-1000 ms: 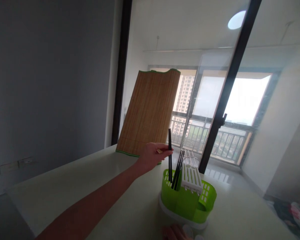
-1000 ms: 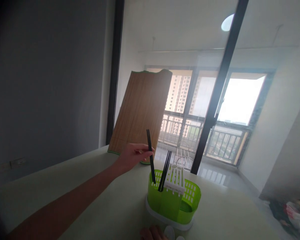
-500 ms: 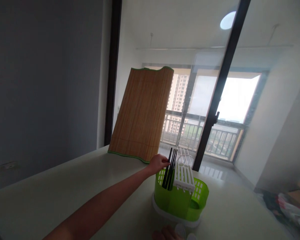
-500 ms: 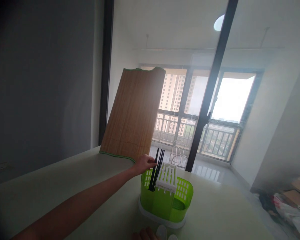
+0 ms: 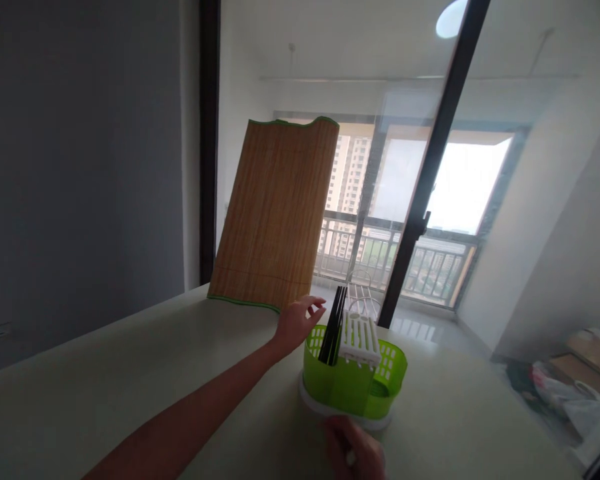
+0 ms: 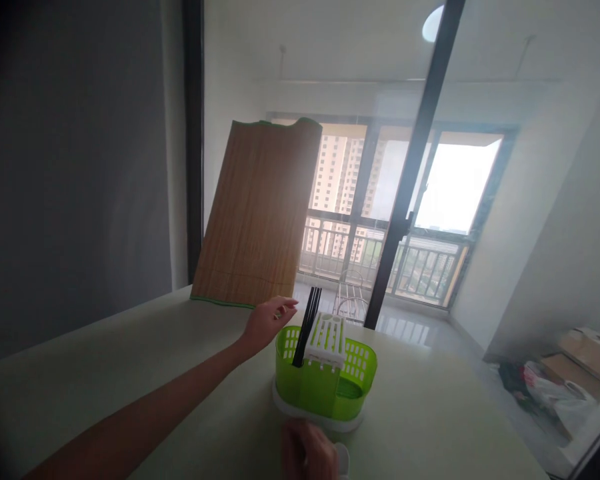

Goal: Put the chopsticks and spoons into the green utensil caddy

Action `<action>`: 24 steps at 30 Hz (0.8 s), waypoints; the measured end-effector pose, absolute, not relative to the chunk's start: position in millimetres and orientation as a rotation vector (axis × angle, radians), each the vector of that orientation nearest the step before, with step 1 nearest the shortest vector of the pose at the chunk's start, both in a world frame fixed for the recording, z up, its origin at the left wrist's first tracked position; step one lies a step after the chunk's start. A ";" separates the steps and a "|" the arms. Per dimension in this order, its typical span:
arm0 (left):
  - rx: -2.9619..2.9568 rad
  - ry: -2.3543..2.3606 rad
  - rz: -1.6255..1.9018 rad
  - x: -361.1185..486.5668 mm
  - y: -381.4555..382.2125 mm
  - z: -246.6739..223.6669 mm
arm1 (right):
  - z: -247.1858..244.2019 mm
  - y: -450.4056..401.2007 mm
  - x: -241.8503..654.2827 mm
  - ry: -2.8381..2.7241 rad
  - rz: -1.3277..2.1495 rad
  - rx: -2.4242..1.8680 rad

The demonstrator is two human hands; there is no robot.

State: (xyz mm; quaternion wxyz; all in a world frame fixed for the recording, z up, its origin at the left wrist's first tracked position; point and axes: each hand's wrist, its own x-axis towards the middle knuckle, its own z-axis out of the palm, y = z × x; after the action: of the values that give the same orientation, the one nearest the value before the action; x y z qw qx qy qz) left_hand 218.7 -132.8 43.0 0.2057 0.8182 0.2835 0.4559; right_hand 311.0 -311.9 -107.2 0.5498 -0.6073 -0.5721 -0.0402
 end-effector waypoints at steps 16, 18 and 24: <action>2.346 0.939 0.478 239.0 -239.5 -87.5 | -100.7 -315.8 360.5 -0.631 0.507 -1.197; 2.328 0.946 0.481 241.0 -236.4 -84.1 | -99.1 -316.4 360.8 -0.695 0.468 -1.240; 2.343 0.927 0.745 210.1 -223.7 -29.0 | -86.1 -317.8 343.3 -0.987 0.393 -1.380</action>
State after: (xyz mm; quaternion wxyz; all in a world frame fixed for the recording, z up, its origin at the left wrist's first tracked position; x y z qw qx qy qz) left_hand 210.1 -223.7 -29.0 0.2541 0.8624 0.3412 0.2743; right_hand 343.3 -317.8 -86.1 0.6442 -0.6062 -0.4334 0.1726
